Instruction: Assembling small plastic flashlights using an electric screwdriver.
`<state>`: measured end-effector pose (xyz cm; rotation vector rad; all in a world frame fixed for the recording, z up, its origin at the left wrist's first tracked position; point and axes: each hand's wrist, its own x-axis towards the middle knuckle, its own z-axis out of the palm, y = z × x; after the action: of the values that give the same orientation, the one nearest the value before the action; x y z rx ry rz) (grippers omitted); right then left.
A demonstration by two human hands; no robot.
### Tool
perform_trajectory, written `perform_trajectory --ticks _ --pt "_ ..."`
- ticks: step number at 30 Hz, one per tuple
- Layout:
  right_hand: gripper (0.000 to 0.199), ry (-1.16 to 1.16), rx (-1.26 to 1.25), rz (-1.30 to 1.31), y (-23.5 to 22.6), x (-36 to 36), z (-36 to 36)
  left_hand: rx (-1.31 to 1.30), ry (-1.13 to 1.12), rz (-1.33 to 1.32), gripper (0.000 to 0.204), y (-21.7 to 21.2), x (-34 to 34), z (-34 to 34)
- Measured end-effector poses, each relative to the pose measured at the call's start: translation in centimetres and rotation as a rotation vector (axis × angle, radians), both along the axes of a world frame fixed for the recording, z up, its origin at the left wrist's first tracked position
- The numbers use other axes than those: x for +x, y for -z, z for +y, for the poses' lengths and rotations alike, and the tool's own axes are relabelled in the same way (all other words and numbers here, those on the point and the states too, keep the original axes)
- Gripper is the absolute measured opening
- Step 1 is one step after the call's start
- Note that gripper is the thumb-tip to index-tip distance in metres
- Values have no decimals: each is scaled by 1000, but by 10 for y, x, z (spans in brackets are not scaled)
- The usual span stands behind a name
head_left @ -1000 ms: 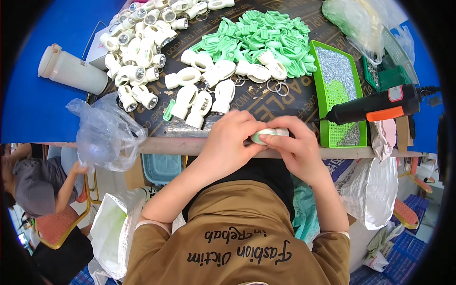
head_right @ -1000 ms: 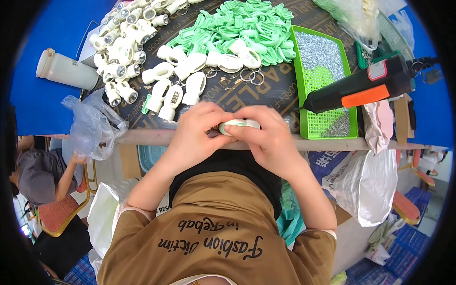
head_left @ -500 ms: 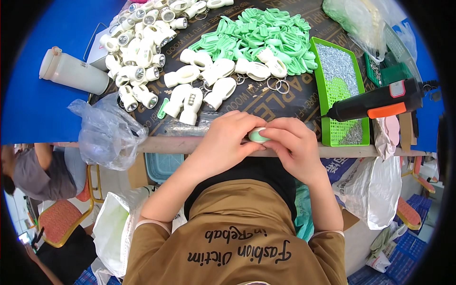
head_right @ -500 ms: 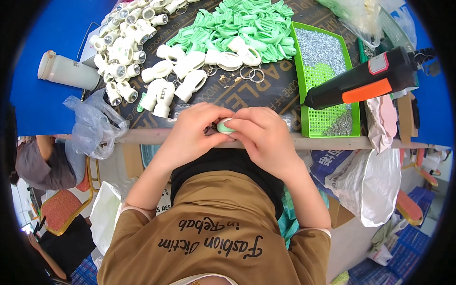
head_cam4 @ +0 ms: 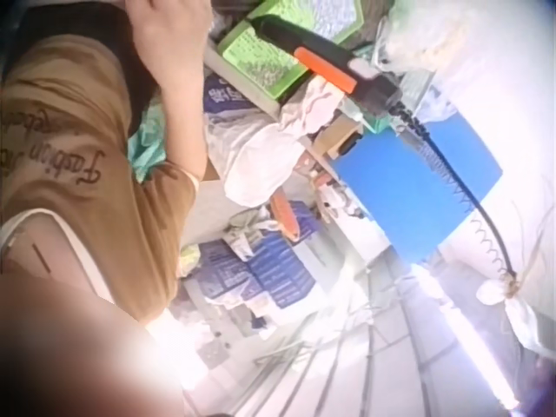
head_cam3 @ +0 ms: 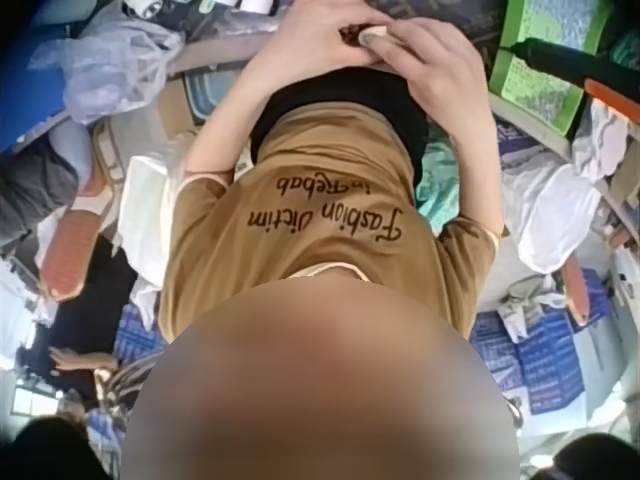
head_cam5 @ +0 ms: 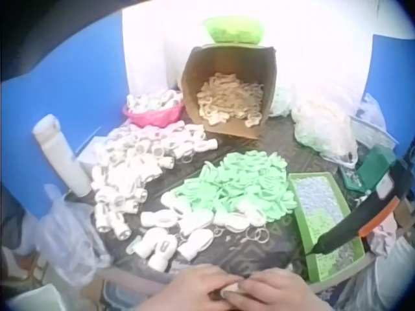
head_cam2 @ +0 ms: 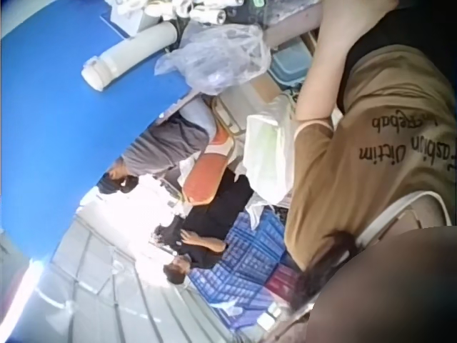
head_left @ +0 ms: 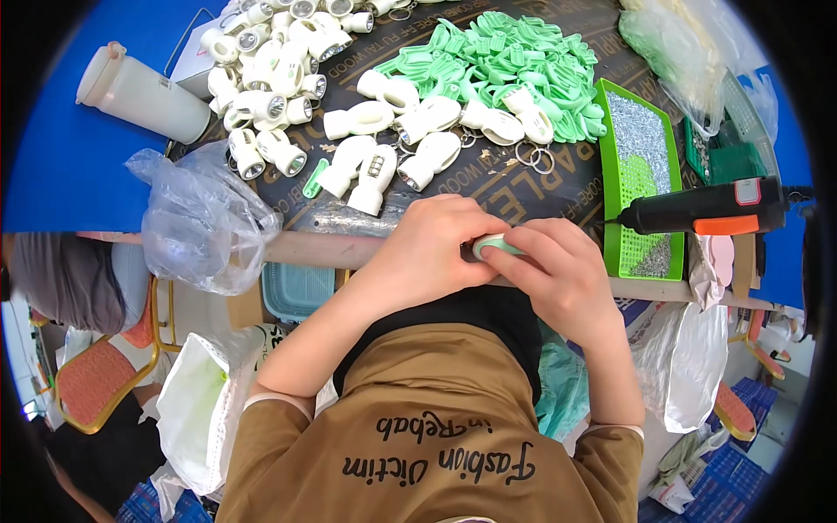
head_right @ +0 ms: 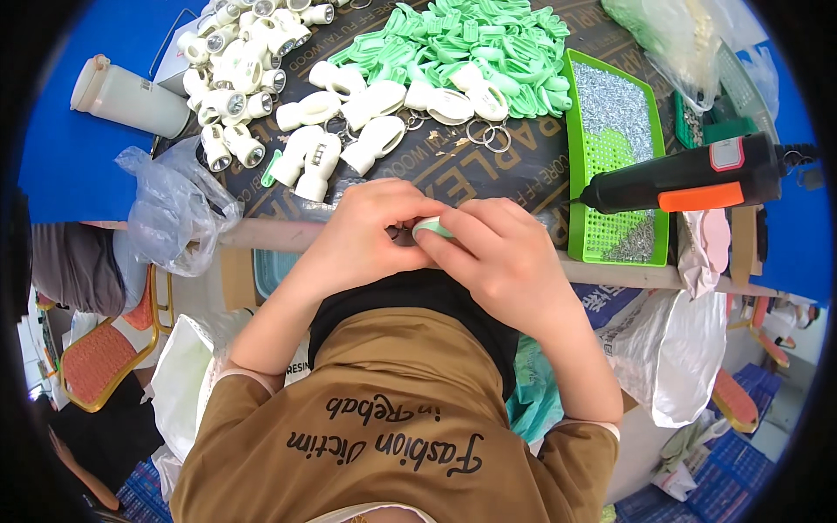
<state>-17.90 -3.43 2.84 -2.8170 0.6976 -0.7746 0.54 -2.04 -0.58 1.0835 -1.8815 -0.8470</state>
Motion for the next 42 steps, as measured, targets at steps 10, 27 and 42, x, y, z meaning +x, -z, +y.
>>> perform_trajectory --ticks 10,27,42 --pt "34 -49 207 -44 -1 -1 -8 38 -13 -54 26 -4 -1 -1" --pt "27 -120 190 78 -24 0 -18 115 14 -40 24 -8 2 -1" --pt "30 -160 363 46 -6 -3 -25 39 25 -19 25 -2 5 -1"
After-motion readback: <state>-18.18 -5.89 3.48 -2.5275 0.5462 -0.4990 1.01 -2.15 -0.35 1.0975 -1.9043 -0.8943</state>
